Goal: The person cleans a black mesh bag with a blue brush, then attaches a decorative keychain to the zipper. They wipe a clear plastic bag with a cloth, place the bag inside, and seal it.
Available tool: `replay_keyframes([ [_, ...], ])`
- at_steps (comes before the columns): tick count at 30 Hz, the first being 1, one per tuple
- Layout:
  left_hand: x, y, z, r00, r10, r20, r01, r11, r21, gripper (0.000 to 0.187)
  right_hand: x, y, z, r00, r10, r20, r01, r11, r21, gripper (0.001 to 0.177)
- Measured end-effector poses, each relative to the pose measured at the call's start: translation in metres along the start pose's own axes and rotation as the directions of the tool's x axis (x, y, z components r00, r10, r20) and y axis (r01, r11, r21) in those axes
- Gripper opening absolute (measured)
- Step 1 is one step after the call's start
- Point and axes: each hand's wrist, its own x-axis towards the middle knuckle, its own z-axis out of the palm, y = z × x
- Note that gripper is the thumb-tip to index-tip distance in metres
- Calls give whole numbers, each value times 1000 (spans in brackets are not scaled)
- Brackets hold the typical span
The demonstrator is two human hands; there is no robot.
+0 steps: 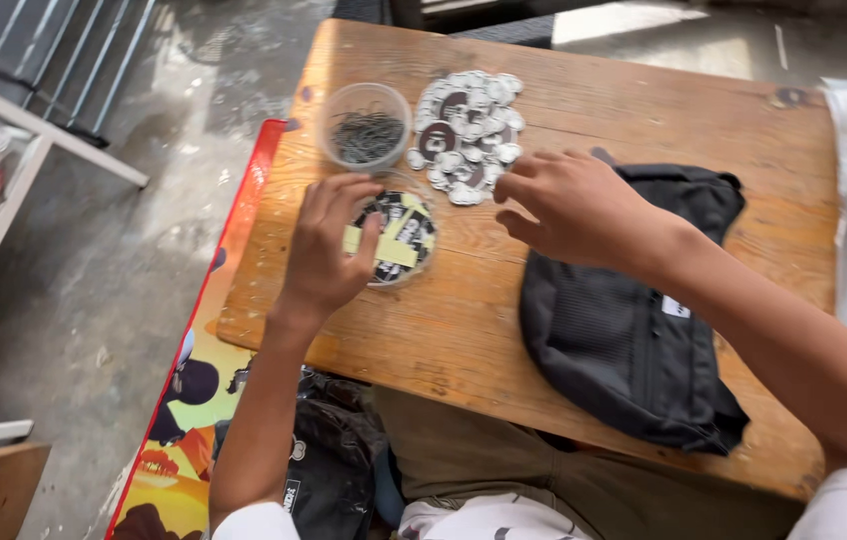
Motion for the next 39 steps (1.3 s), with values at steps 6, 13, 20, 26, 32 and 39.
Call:
replay_keyframes([
  [6,15,-28,23,982,-106,156,64,965,253,45,118,-1,24,998,-59,-35,60,997,38,16],
  [13,16,-26,26,929,-188,320,93,953,288,53,194,16,66,999,46,-22,-49,980,-191,27],
  [20,17,-28,26,932,-162,325,60,951,302,56,217,14,69,978,84,193,-29,962,-273,14],
  [26,16,-26,25,939,-163,302,75,956,283,57,204,18,50,984,16,179,8,991,-136,9],
  [32,16,-24,24,933,-170,316,78,956,283,58,202,16,61,978,49,201,-3,975,-223,10],
  [39,15,-26,26,943,-163,289,74,953,294,58,209,11,70,950,55,307,103,873,-476,21],
])
